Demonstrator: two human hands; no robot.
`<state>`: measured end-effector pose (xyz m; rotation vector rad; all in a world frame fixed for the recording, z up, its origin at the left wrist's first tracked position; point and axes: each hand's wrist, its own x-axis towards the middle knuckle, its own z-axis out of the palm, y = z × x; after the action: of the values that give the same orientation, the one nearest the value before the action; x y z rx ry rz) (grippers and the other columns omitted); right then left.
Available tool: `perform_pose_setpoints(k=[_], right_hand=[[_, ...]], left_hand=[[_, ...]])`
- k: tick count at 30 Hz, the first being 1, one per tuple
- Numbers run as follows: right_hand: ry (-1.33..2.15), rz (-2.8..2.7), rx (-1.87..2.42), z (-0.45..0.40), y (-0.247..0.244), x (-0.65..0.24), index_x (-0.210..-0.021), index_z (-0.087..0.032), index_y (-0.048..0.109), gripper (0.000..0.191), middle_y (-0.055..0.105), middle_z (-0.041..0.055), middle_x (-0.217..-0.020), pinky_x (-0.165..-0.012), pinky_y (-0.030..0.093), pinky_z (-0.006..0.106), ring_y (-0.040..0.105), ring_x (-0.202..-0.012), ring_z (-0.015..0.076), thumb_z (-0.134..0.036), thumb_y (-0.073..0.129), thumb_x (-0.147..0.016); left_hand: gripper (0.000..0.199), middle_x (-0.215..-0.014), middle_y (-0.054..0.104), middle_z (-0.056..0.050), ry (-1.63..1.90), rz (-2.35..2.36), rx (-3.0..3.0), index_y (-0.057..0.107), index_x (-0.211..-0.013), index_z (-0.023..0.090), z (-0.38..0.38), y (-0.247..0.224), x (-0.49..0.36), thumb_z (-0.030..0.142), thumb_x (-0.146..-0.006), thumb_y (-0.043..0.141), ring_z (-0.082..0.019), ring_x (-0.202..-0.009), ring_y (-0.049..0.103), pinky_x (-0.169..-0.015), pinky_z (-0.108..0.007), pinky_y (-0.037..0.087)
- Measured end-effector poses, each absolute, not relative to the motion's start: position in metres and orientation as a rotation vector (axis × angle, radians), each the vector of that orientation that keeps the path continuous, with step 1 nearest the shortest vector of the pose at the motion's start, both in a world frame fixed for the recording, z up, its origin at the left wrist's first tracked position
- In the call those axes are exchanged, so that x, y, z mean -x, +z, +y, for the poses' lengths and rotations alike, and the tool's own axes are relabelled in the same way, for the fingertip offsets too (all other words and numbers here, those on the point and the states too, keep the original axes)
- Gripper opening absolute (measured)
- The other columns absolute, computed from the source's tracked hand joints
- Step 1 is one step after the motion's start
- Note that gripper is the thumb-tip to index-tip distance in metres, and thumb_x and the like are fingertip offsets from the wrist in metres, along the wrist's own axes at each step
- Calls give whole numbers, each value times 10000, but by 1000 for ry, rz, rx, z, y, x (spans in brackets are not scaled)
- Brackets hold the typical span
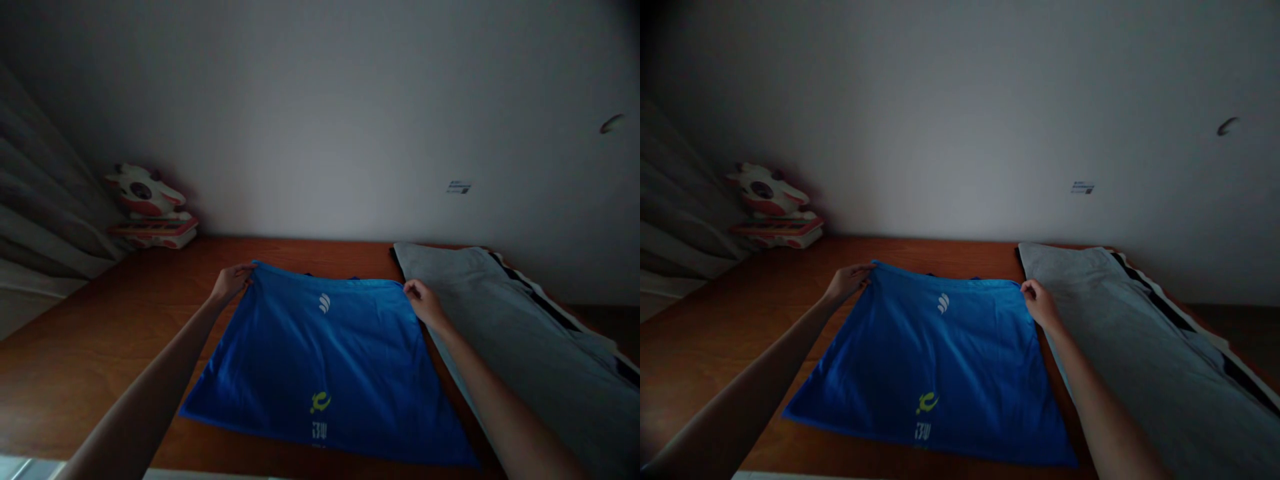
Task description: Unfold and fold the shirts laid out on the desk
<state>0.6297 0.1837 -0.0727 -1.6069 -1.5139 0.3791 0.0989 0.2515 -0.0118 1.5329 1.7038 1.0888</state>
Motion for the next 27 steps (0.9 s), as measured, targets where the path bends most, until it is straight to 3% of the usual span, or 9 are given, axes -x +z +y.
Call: perform_pose_setpoints(k=[5,9,11,14,17,20,23,27], right_hand=[[314,-1454,1663,204,-74,-623,-831,-237,585,150,704,74,-855,-803,529,394,663,-796,232,-357,499,-800],[222,-1404,1693,207,-72,-612,-1021,-197,591,354,695,174,-1074,-931,526,510,666,-1011,310,-467,582,-793],[155,-1485,1659,190,-70,-602,-1077,-186,595,416,679,200,-1143,-1011,489,554,641,-1115,341,-508,591,-813],[37,-1762,1531,139,-70,-583,-1148,-200,606,408,676,181,-1200,-1065,476,545,633,-1192,326,-531,500,-933],[30,-1951,1558,73,-78,-564,-1353,-207,534,457,588,174,-1420,-1119,455,506,552,-1346,295,-500,454,-1012],[21,-2077,1652,23,-89,-557,-1484,-229,452,550,465,157,-1569,-1152,420,542,472,-1430,309,-530,433,-1024],[-18,-2163,1722,1,-95,-562,-1526,-268,433,602,367,132,-1640,-1188,337,613,396,-1480,334,-580,433,-1011],[4,-2208,1771,-6,-93,-572,-1554,-294,411,649,341,119,-1654,-1196,300,631,382,-1489,332,-628,421,-997]], left_hand=[[476,-680,712,-60,1071,1778,-1607,713,-1204,71,265,-9,-109,345,-844,565,-170,-604,663,-609,-264,533],[452,-1157,736,-157,1034,1820,-1706,665,-1266,115,254,-14,-123,275,-855,565,-230,-950,732,-837,-332,587],[402,-1398,629,-151,980,1781,-1897,666,-1253,166,228,-22,-129,275,-878,570,-262,-1179,669,-998,-385,550],[394,-1576,472,-119,746,1606,-2470,617,-1330,222,167,-41,-130,384,-1000,473,-303,-1415,495,-1171,-510,415],[494,-1667,323,-105,552,1529,-2671,490,-1489,247,106,-60,-116,437,-1037,425,-312,-1486,398,-1185,-514,400],[601,-1682,273,-97,403,1556,-2757,316,-1599,285,67,-70,-94,456,-1037,442,-306,-1507,355,-1203,-525,369],[689,-1690,227,-99,310,1592,-2813,196,-1634,302,49,-69,-75,484,-1026,464,-302,-1520,321,-1213,-529,347],[695,-1686,237,-102,246,1585,-2843,181,-1636,302,37,-65,-65,491,-1025,453,-307,-1522,316,-1215,-556,329]])
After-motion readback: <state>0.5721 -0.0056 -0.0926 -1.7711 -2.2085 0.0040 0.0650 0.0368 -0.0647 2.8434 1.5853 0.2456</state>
